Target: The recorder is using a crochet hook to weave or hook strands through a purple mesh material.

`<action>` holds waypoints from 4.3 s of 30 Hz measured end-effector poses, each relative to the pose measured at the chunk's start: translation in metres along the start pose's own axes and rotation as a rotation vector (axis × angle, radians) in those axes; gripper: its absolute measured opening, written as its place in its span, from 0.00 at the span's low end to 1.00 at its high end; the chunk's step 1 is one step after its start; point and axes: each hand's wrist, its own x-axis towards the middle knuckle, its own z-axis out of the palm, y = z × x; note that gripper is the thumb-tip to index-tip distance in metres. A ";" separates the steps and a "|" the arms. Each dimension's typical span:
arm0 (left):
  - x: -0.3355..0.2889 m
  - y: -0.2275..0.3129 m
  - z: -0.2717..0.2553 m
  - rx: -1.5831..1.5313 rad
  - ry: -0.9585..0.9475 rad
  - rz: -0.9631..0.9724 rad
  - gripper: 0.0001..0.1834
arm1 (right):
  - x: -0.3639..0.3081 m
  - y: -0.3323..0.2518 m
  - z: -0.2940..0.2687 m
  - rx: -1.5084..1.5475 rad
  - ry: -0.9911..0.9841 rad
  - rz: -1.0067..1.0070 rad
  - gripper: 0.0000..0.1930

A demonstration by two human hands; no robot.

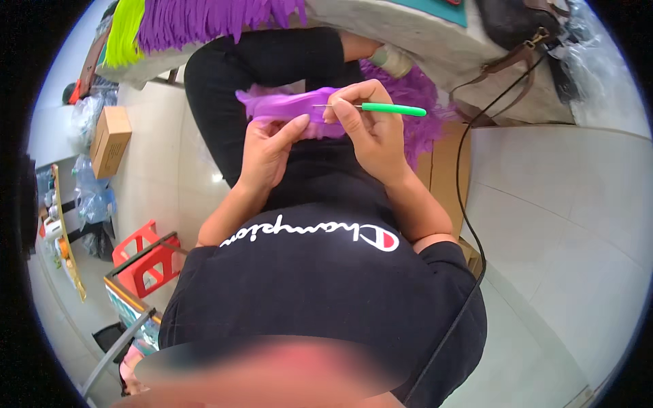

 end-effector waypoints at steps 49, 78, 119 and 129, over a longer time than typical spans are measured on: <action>-0.001 -0.018 -0.004 -0.185 0.062 0.086 0.15 | -0.005 0.030 0.008 -0.003 0.037 0.043 0.07; 0.010 0.023 -0.017 -0.137 -0.105 0.105 0.38 | 0.021 0.001 -0.033 -0.131 -0.530 0.288 0.10; -0.009 0.000 -0.010 0.532 0.168 0.239 0.06 | 0.000 0.014 -0.006 0.089 -0.069 0.293 0.09; -0.007 0.001 -0.010 0.054 -0.005 -0.030 0.16 | -0.001 0.026 -0.006 -0.254 -0.094 -0.103 0.06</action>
